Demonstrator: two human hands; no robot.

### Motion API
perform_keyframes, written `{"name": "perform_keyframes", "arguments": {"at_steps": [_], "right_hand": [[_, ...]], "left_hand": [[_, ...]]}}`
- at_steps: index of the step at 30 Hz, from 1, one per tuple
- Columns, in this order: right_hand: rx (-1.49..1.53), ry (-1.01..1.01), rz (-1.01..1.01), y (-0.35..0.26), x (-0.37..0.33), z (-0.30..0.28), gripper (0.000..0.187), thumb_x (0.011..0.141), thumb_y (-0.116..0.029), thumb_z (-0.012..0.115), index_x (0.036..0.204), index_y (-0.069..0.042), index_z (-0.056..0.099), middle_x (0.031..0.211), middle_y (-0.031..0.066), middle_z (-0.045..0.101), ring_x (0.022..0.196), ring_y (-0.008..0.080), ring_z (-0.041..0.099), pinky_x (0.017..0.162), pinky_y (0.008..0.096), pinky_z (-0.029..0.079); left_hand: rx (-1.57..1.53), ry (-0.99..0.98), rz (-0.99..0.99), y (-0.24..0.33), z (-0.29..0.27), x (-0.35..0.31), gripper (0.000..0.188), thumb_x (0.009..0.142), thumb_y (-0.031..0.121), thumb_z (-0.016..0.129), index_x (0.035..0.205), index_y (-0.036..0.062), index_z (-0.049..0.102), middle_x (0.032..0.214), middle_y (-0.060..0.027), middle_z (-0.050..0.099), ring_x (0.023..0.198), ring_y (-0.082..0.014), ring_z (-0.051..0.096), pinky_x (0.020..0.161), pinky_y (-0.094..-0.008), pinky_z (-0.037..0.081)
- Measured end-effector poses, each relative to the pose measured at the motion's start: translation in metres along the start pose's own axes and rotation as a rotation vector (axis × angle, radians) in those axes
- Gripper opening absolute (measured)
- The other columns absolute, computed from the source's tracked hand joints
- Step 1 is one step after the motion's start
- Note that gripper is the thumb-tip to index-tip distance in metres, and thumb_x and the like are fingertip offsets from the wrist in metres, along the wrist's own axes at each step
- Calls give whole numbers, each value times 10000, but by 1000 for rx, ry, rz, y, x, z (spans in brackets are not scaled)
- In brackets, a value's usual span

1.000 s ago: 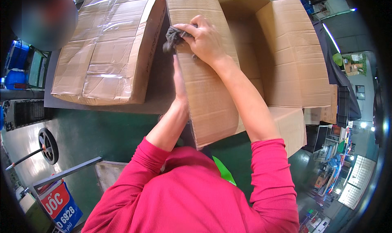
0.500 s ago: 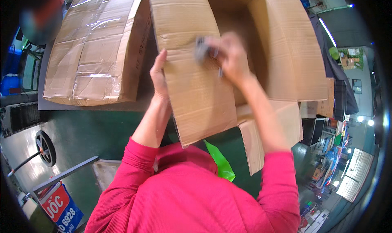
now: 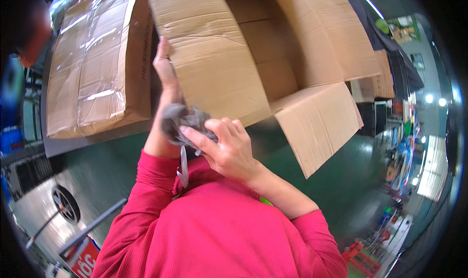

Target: The person walks through a workshop, wets a cloth at an outdoor tap, then wipes the inside of a cardboard box and the interior of red plastic baskets with the damp cloth. The person handles the cloth and baskets directly by hand.

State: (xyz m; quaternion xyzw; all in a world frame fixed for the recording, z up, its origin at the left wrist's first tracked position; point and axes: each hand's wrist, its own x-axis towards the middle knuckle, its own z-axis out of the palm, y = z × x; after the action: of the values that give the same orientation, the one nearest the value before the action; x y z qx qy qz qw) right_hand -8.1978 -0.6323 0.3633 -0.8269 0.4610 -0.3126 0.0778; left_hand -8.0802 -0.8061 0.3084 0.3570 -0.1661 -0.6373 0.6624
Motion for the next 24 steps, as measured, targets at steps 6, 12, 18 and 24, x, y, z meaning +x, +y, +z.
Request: {"name": "perform_keyframes", "arguments": {"at_steps": [6,12,18,24], "right_hand": [[405,508,442,26,6,-69,337,936,-256,539,1190,-36,542,1075,110,580,1031,220,531,880,345,422],[499,1148,675,46,4,-157,366,933,-315,542,1132,-9,564,1062,85,605,921,183,571,843,329,441],[-90,746,525,51,50,-95,270,905,-227,577,993,27,607,906,169,618,850,276,601,740,373,464],[25,602,517,49,60,-92,225,875,-178,618,940,32,663,966,169,599,821,262,603,739,340,468]], "left_hand": [[179,-434,366,36,71,-15,378,966,263,378,1273,72,487,1280,-91,498,1131,-241,489,875,-404,475],[767,-893,-38,15,118,-34,494,951,424,441,1368,160,447,1409,-29,424,1305,-203,363,998,-404,381],[244,-1167,-96,-22,91,-75,587,935,292,537,1415,32,318,1416,-74,382,1253,-185,392,1045,-320,304],[507,-811,-114,-6,51,-32,306,902,134,552,1171,-10,566,1000,-38,632,907,-113,580,785,-251,470]]}}
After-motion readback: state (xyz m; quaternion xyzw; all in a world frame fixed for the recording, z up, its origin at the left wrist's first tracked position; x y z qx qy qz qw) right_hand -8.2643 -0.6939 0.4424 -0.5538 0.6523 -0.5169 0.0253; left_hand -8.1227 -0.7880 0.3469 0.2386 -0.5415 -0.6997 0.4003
